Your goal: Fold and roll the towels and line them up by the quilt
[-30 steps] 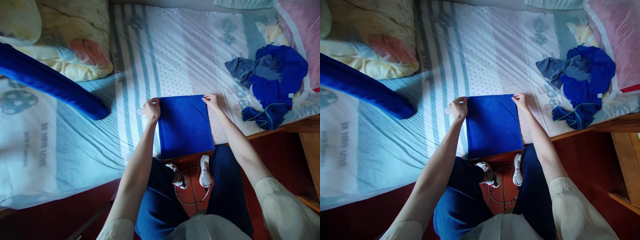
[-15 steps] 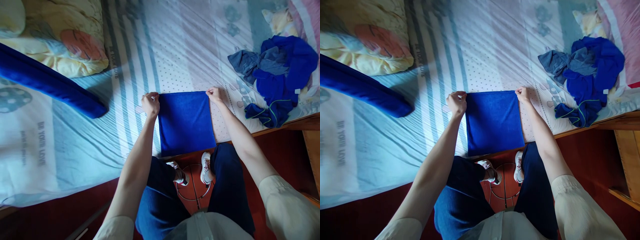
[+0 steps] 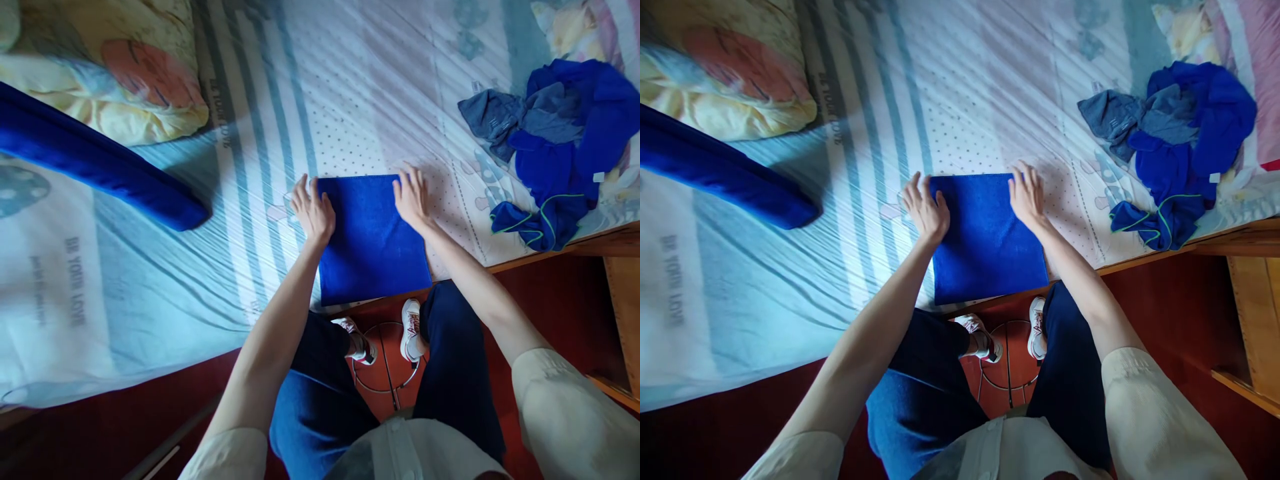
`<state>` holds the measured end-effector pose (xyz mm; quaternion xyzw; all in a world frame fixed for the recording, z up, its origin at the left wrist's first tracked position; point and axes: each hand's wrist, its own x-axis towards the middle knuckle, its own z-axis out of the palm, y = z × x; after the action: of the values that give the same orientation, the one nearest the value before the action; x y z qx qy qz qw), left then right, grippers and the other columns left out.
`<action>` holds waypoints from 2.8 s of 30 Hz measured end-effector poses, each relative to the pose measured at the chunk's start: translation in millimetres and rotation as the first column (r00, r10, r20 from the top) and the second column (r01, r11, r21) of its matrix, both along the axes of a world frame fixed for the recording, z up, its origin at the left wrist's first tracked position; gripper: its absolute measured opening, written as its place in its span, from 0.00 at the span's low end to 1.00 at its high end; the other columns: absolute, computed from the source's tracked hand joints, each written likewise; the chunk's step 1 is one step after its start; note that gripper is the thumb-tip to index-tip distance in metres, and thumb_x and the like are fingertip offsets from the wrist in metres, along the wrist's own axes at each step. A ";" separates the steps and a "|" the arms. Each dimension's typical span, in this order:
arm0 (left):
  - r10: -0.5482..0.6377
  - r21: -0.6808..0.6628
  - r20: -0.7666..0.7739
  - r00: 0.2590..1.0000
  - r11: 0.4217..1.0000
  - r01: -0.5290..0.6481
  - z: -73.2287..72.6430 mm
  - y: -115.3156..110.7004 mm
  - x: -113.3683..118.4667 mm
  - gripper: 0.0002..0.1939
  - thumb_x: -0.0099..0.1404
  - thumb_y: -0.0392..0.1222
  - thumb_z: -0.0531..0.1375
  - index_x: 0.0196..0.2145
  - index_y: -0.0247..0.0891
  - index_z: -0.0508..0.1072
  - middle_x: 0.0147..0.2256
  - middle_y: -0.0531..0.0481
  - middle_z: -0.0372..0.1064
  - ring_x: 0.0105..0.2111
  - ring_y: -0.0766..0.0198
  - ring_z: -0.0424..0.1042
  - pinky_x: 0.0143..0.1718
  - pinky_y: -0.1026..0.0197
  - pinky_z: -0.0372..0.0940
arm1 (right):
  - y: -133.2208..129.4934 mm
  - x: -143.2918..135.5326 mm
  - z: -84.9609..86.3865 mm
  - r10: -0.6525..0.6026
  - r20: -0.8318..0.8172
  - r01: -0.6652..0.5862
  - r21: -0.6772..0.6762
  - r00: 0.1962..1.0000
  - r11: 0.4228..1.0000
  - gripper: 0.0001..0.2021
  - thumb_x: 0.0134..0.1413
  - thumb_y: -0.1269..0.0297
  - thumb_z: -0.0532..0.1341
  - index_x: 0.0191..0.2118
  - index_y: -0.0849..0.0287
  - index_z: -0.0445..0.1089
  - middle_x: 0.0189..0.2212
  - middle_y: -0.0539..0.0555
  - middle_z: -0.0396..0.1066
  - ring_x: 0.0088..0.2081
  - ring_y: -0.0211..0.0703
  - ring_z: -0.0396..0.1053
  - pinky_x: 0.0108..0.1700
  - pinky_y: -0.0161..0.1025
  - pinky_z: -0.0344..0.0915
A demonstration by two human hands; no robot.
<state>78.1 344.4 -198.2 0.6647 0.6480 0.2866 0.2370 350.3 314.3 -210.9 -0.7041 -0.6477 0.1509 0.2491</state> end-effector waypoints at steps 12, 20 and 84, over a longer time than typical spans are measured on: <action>-0.104 -0.135 -0.055 0.993 0.986 0.096 5.0 -94.0 13.6 0.37 0.76 0.51 0.49 0.76 0.32 0.50 0.77 0.39 0.40 0.78 0.51 0.32 0.77 0.41 0.29 | -75.7 -29.1 19.0 0.068 0.178 -0.047 -0.117 0.982 0.992 0.33 0.76 0.53 0.44 0.79 0.60 0.42 0.79 0.58 0.38 0.79 0.54 0.31 0.78 0.63 0.31; -0.112 -0.296 -0.166 0.980 0.953 0.059 22.4 -208.1 9.0 0.37 0.75 0.49 0.48 0.76 0.29 0.50 0.76 0.35 0.40 0.77 0.48 0.33 0.77 0.41 0.31 | -217.1 -7.3 41.7 0.098 0.146 -0.052 -0.292 0.984 0.955 0.29 0.74 0.60 0.50 0.76 0.58 0.55 0.77 0.59 0.47 0.78 0.52 0.43 0.78 0.57 0.41; 0.331 -0.376 0.351 0.876 0.907 -0.192 25.9 -239.0 -62.6 0.11 0.43 0.29 0.67 0.29 0.34 0.80 0.39 0.41 0.78 0.36 0.53 0.78 0.45 0.47 0.77 | -257.2 8.7 67.1 0.088 -0.022 -0.091 -0.222 0.996 0.971 0.19 0.57 0.80 0.61 0.46 0.53 0.82 0.51 0.54 0.80 0.59 0.48 0.72 0.66 0.49 0.68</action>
<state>15.5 105.4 -172.3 0.4462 0.7079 0.3357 0.4326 359.0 57.1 -143.8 -0.6967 -0.6564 0.2377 0.1652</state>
